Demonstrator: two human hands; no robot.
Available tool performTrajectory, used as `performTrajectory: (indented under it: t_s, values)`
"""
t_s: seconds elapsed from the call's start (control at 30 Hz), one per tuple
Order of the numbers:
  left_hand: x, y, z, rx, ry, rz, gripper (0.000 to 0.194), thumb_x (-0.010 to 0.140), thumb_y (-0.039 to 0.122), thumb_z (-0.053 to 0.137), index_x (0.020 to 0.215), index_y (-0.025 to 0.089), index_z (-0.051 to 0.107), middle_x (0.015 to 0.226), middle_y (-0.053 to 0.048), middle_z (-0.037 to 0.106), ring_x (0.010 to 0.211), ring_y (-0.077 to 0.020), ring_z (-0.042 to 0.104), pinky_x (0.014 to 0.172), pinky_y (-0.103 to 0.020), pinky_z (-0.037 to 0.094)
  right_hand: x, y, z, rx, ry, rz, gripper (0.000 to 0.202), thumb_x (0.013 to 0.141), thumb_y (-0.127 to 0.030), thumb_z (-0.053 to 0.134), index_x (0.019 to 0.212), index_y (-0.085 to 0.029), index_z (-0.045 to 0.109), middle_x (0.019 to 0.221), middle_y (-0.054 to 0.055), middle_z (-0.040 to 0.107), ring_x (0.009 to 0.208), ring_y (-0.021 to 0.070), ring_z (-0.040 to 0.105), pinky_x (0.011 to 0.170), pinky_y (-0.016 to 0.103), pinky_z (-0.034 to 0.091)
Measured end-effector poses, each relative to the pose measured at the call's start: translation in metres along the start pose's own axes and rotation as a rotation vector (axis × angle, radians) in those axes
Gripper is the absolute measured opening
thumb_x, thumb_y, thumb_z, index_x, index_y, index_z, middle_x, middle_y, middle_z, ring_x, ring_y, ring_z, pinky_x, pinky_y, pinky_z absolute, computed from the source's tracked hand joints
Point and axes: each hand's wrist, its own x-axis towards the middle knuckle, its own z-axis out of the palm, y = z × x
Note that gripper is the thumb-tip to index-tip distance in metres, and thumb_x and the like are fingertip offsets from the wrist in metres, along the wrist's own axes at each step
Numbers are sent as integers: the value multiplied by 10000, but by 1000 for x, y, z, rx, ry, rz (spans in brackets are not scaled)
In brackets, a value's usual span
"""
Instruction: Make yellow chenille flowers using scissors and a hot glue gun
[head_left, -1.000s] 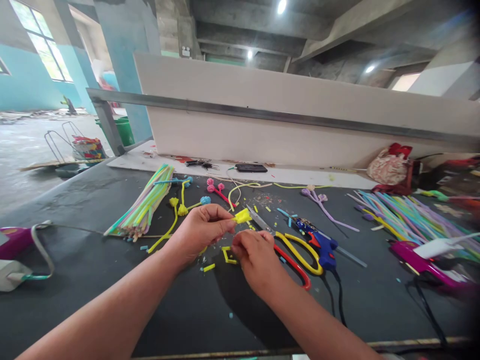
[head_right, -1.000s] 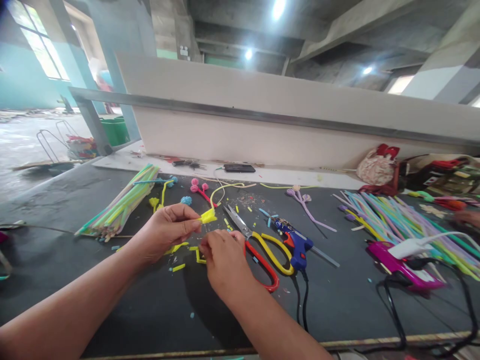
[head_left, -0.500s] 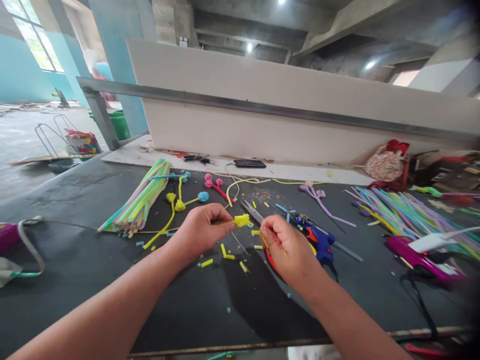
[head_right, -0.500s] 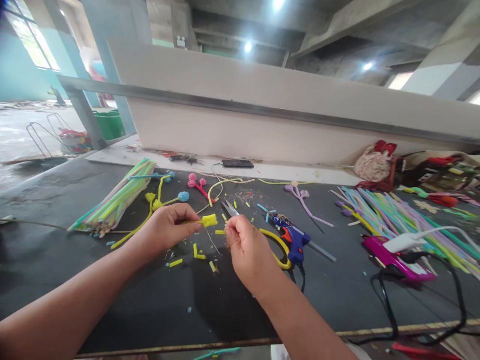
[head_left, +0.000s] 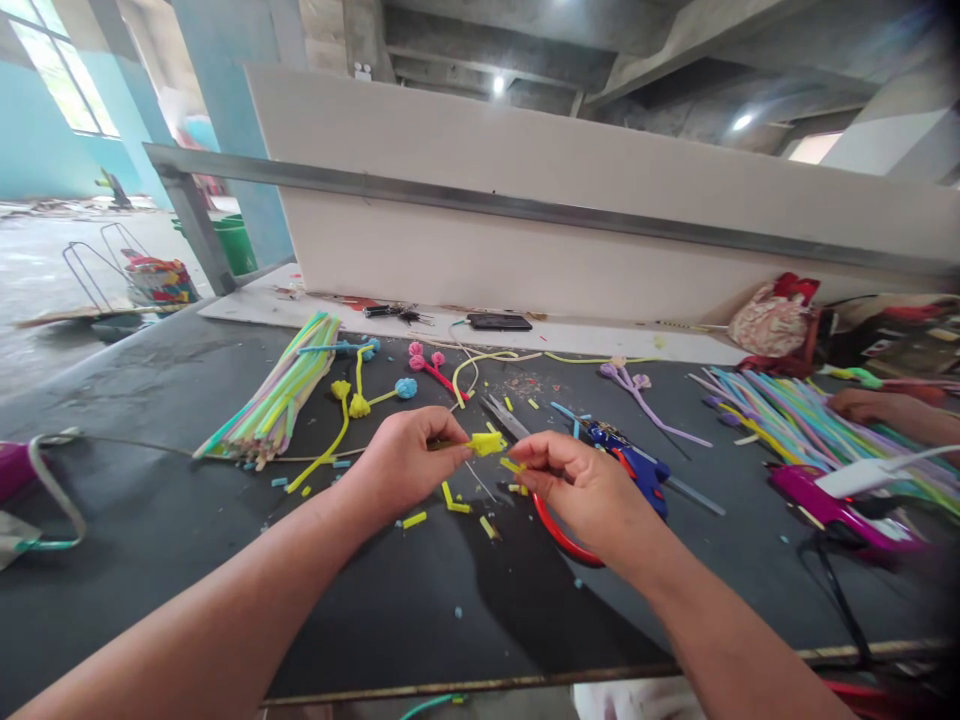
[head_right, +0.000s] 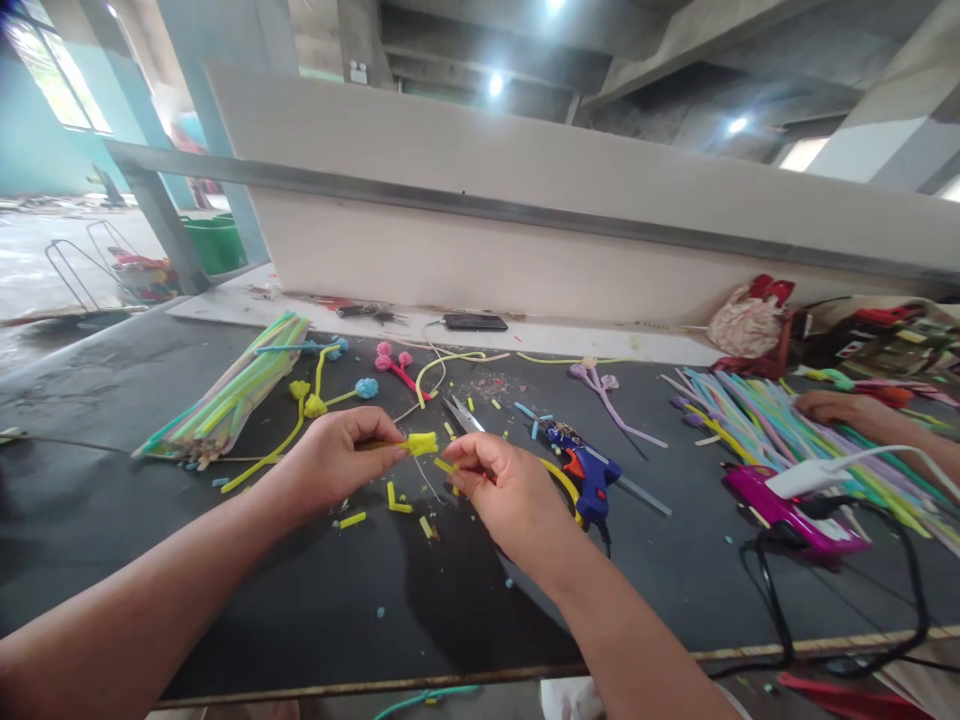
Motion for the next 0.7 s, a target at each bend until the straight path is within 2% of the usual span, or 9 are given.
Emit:
performTrajectory:
  t_s: [0.13, 0.27, 0.3, 0.4, 0.47, 0.6, 0.7]
  values:
    - [-1, 0, 0, 19, -2, 4, 114, 696, 268, 613, 671, 159, 636, 588, 30, 553, 563, -91, 463, 518, -187, 359, 1, -1, -2, -56, -36, 22, 227, 697, -201, 600, 919, -241, 626, 811, -6, 675, 746, 159, 614, 683, 279, 469]
    - [-1, -2, 1, 14, -13, 10, 116, 700, 271, 613, 674, 160, 633, 582, 35, 541, 549, -85, 446, 500, -181, 346, 1, -7, -6, -149, -44, 80, 48, 701, -237, 597, 727, -230, 637, 644, -22, 639, 631, 158, 580, 607, 277, 443]
    - [-1, -2, 1, 14, -16, 8, 117, 702, 271, 611, 674, 160, 632, 579, 36, 537, 544, -83, 441, 496, -180, 342, 1, -7, -7, -171, -47, 70, 58, 710, -240, 590, 702, -230, 647, 638, -19, 642, 631, 163, 583, 611, 283, 443]
    - [-1, -2, 1, 23, -17, 5, 118, 707, 269, 608, 672, 159, 634, 579, 36, 537, 544, -82, 440, 498, -179, 343, 0, -8, -8, -188, -45, -36, 145, 726, -208, 567, 754, -253, 702, 773, -8, 694, 740, 179, 621, 694, 296, 457]
    - [-1, -1, 1, 30, -15, 14, 115, 706, 266, 611, 673, 159, 637, 591, 33, 550, 560, -85, 454, 512, -179, 352, -1, -8, -7, -165, -17, -32, 163, 717, -204, 578, 792, -264, 710, 791, -11, 703, 747, 181, 630, 692, 293, 463]
    - [-1, 0, 2, 40, -9, 28, 105, 701, 257, 616, 678, 157, 639, 599, 28, 567, 574, -90, 473, 523, -180, 359, -3, -11, -2, 1, 80, 120, 50, 705, -263, 617, 724, -235, 654, 636, -10, 667, 627, 178, 621, 631, 301, 467]
    - [-2, 0, 3, 61, -3, 48, 97, 699, 243, 612, 666, 155, 637, 586, 25, 568, 570, -93, 478, 523, -184, 357, -5, -16, 4, 90, 163, -10, 47, 698, -273, 640, 684, -228, 639, 724, 10, 644, 730, 187, 609, 714, 323, 460]
